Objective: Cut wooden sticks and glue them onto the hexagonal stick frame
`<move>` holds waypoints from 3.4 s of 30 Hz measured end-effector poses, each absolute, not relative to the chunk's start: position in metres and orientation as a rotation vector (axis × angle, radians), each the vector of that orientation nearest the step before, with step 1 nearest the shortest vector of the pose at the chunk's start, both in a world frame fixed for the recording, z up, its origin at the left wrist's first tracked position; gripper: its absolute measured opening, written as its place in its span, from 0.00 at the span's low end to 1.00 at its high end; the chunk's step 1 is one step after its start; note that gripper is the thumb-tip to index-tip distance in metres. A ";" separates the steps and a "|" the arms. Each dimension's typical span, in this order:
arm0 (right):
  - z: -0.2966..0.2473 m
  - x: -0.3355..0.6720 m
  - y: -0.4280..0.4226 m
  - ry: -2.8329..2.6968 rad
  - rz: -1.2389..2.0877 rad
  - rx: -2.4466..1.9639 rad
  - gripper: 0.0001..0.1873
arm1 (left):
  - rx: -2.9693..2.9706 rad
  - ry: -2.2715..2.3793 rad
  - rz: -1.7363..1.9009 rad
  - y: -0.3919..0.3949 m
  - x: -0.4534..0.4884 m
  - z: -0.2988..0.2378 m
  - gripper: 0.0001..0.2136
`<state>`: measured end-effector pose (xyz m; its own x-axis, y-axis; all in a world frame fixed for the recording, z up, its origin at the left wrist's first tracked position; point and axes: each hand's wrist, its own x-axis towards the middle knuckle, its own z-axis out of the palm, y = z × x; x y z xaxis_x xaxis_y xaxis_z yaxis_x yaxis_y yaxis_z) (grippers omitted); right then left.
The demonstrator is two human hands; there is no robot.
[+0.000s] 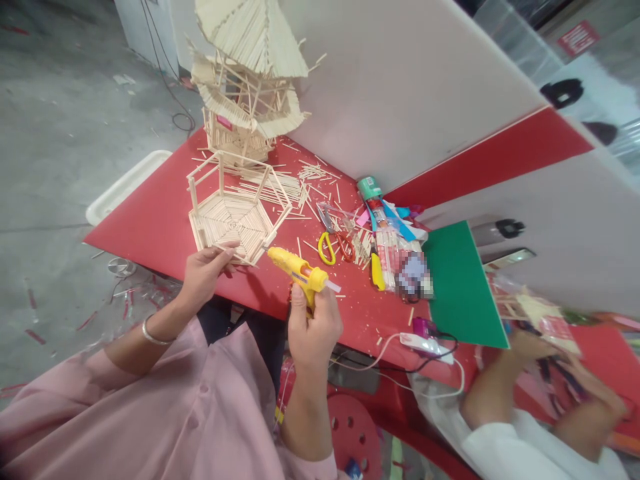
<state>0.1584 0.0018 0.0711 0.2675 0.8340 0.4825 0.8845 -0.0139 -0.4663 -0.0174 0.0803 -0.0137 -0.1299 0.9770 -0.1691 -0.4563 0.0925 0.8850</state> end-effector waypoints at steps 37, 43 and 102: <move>0.098 0.155 0.012 -1.904 -0.387 -1.765 0.14 | 0.418 0.854 1.425 0.079 -0.021 -0.008 0.14; 0.092 0.157 0.014 -1.863 -0.324 -1.808 0.17 | 0.429 0.869 1.433 0.079 -0.019 -0.012 0.14; 0.054 0.164 -0.004 -1.288 0.168 -1.740 0.20 | 0.406 0.900 1.567 0.080 -0.011 0.018 0.13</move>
